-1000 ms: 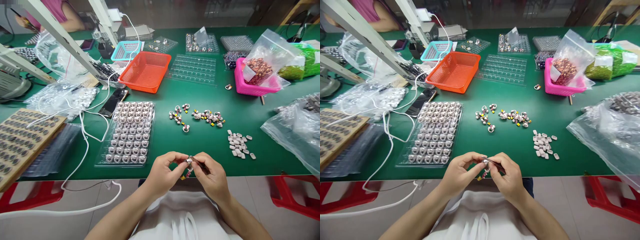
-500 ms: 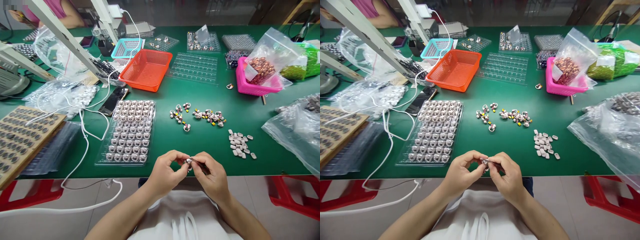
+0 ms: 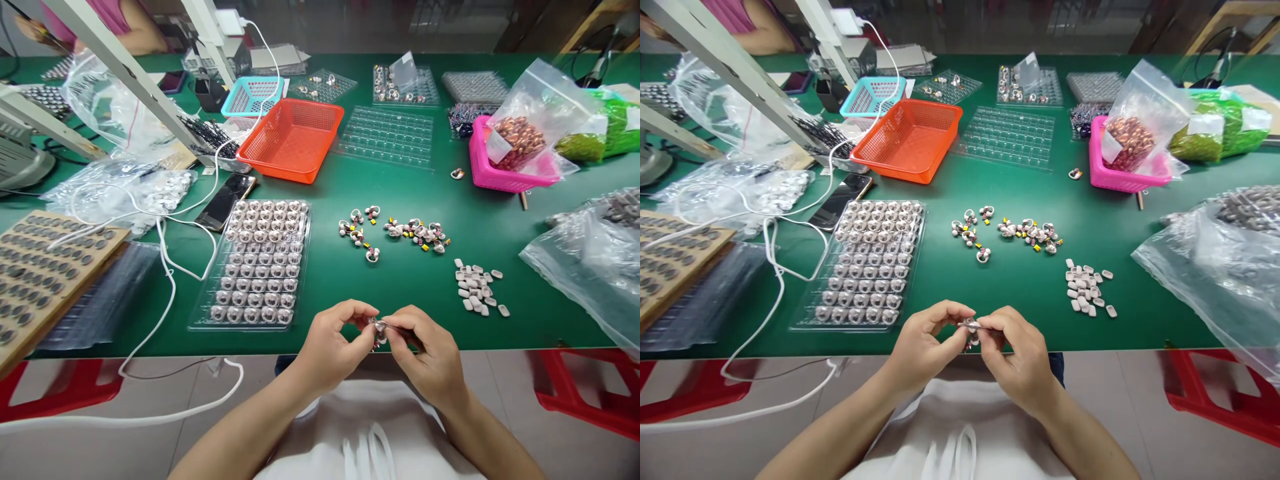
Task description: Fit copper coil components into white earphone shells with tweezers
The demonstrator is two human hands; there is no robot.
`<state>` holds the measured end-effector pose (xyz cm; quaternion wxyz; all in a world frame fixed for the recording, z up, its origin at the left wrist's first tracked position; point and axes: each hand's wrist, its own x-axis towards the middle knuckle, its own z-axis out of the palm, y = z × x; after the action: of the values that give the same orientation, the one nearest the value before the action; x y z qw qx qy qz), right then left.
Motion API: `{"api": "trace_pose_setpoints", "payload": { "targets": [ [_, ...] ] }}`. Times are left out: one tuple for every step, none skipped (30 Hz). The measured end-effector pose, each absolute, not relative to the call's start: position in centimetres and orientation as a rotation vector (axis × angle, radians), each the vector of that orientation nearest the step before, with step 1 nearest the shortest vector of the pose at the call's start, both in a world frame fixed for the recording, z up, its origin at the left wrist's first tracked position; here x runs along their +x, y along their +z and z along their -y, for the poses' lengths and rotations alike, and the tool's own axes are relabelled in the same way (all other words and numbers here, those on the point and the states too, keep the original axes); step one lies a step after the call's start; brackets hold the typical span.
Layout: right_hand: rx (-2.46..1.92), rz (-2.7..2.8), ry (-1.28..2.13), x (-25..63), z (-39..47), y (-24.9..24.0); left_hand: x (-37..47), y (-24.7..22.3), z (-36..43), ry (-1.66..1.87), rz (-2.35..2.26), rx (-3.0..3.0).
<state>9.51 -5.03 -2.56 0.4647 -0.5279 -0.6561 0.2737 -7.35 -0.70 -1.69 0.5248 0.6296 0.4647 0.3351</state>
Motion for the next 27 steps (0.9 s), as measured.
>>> {"api": "trace_pose_setpoints", "payload": {
  "targets": [
    [-1.283,1.627,0.661,9.6,5.1,-2.6,-7.4,-1.7,0.7,0.802,-1.112,1.526],
    [-1.26,1.652,0.64,9.6,5.1,-2.6,-7.5,-1.7,0.7,0.806,-1.11,1.56],
    [-1.23,1.687,0.613,9.7,5.1,-2.6,-7.6,-1.7,0.7,0.811,-1.105,1.604],
    [-1.195,1.73,0.58,9.8,5.0,-2.6,-7.7,-1.6,0.6,0.815,-1.094,1.652],
    [-1.157,1.778,0.546,9.9,5.0,-2.6,-7.7,-1.6,0.6,0.817,-1.077,1.697],
    [-1.126,1.823,0.518,10.0,4.9,-2.6,-7.8,-1.5,0.5,0.814,-1.056,1.732],
    [-1.107,1.856,0.499,10.1,4.9,-2.5,-7.8,-1.5,0.5,0.808,-1.034,1.755],
    [-1.101,1.873,0.488,10.1,4.8,-2.5,-7.8,-1.4,0.4,0.803,-1.014,1.768],
    [-1.106,1.873,0.482,10.1,4.8,-2.5,-7.8,-1.3,0.4,0.798,-0.999,1.772],
    [-1.121,1.856,0.479,10.0,4.8,-2.5,-7.8,-1.3,0.3,0.796,-0.992,1.769],
    [-1.149,1.826,0.478,9.9,4.8,-2.5,-7.7,-1.2,0.3,0.795,-0.991,1.761],
    [-1.183,1.786,0.479,9.8,4.9,-2.6,-7.6,-1.1,0.4,0.797,-0.992,1.752],
    [-1.219,1.745,0.484,9.7,5.0,-2.7,-7.5,-1.1,0.4,0.803,-0.997,1.74],
    [-1.25,1.706,0.489,9.5,5.1,-2.8,-7.4,-1.0,0.4,0.813,-1.004,1.726],
    [-1.275,1.673,0.497,9.3,5.2,-2.9,-7.3,-1.0,0.5,0.824,-1.012,1.71],
    [-1.291,1.648,0.506,9.2,5.3,-3.0,-7.3,-1.0,0.5,0.839,-1.017,1.692],
    [-1.3,1.63,0.519,9.1,5.4,-3.1,-7.2,-1.0,0.5,0.855,-1.02,1.671],
    [-1.307,1.615,0.533,9.0,5.5,-3.2,-7.2,-1.1,0.6,0.869,-1.022,1.647],
    [-1.313,1.603,0.545,9.0,5.6,-3.4,-7.2,-1.1,0.6,0.878,-1.021,1.618],
    [-1.316,1.594,0.555,8.9,5.6,-3.5,-7.2,-1.2,0.7,0.882,-1.016,1.587],
    [-1.318,1.589,0.567,8.9,5.7,-3.6,-7.2,-1.2,0.7,0.884,-1.014,1.553],
    [-1.315,1.59,0.569,8.9,5.7,-3.7,-7.2,-1.3,0.8,0.884,-1.016,1.52],
    [-1.313,1.594,0.569,8.9,5.7,-3.8,-7.2,-1.4,0.8,0.879,-1.022,1.483],
    [-1.311,1.599,0.566,8.8,5.7,-3.8,-7.1,-1.4,0.8,0.87,-1.032,1.442],
    [-1.311,1.604,0.565,8.8,5.7,-3.8,-7.1,-1.5,0.9,0.858,-1.046,1.396],
    [-1.311,1.606,0.564,8.8,5.6,-3.8,-7.0,-1.5,0.9,0.845,-1.062,1.345],
    [-1.308,1.606,0.56,8.7,5.5,-3.8,-6.9,-1.6,1.0,0.835,-1.078,1.292]
  ]
}}
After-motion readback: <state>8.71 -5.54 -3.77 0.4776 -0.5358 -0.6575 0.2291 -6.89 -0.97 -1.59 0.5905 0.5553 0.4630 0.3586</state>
